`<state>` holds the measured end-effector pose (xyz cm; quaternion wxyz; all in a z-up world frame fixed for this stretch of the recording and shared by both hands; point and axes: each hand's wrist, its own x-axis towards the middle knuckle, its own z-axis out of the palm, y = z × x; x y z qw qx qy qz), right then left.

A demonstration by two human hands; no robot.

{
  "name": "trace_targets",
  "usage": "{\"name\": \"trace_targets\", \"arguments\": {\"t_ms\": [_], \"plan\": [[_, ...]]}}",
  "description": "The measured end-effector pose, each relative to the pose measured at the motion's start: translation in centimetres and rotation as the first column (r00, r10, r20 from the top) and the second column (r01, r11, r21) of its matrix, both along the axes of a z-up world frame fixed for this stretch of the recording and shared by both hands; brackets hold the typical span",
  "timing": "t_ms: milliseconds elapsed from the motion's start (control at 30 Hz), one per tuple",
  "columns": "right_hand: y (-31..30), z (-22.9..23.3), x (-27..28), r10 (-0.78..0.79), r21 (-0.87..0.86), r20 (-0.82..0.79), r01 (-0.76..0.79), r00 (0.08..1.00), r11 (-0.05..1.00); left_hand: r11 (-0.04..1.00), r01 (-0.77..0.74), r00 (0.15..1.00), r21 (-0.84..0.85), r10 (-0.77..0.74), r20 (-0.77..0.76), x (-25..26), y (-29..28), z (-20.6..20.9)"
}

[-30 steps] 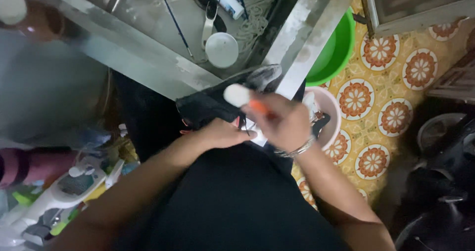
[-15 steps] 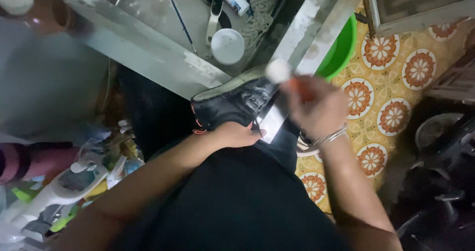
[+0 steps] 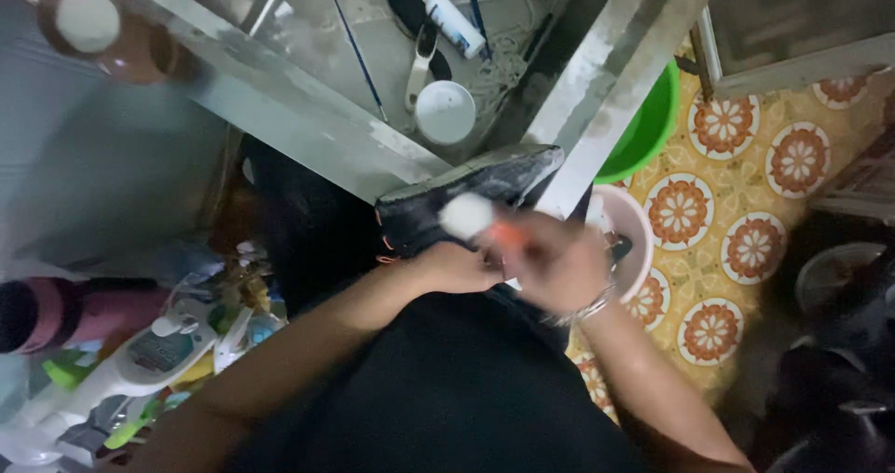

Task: Cleaning and scrubbing sneakers in a sink with soap and a brush.

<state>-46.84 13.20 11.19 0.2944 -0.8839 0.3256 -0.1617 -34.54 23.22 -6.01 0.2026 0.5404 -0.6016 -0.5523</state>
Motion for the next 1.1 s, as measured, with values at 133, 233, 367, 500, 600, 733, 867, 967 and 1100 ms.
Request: {"name": "trace_targets", "arguments": {"t_ms": [133, 233, 367, 500, 600, 733, 867, 967, 1100], "plan": [[-2.0, -0.5, -0.5, -0.19, 0.063, -0.039, 0.193, 0.981, 0.979, 0.933, -0.042, 0.988, 0.356, -0.015, 0.156, 1.2, -0.3, 2.7], [0.0, 0.0, -0.1, -0.08, -0.027, 0.029, 0.081, 0.996, 0.996, 0.991, -0.114, 0.993, 0.068, 0.116, -0.026, 0.2, 0.7, -2.2], [-2.1, -1.7, -1.8, 0.022, -0.11, 0.057, -0.016, 0.998, 0.994, 0.986, -0.111, 0.994, 0.126, 0.112, -0.005, 0.7, -0.1, 1.4], [-0.7, -1.7, -1.1, -0.107, -0.073, 0.049, 0.111, 0.993, 0.991, 0.954, -0.153, 0.986, 0.258, 0.131, 0.101, 2.3, -1.6, 7.6], [0.7, -0.4, -0.9, -0.01, 0.027, 0.026, 0.009, 1.0, 1.0, 0.992, -0.11, 0.993, 0.055, 0.112, -0.033, 0.7, 0.1, 1.1], [-2.5, -2.1, -2.4, -0.062, -0.03, 0.102, 0.066, 0.993, 0.997, 0.994, -0.104, 0.995, 0.029, 0.104, 0.0, 1.6, -0.3, 3.7], [-0.4, -0.6, -0.8, -0.025, -0.016, 0.089, 0.027, 0.996, 1.0, 0.978, -0.21, 0.977, -0.016, 0.209, -0.049, 1.3, 0.0, 1.0], [-1.7, -1.2, -1.3, 0.037, -0.013, 0.13, -0.035, 0.991, 0.999, 0.982, -0.177, 0.98, -0.069, 0.169, -0.106, 1.1, 0.1, 0.7], [-2.7, -1.6, -1.4, -0.147, 0.037, 0.085, 0.144, 0.986, 0.989, 0.972, -0.151, 0.987, 0.18, 0.139, 0.078, 2.1, -0.8, 6.1]]}}
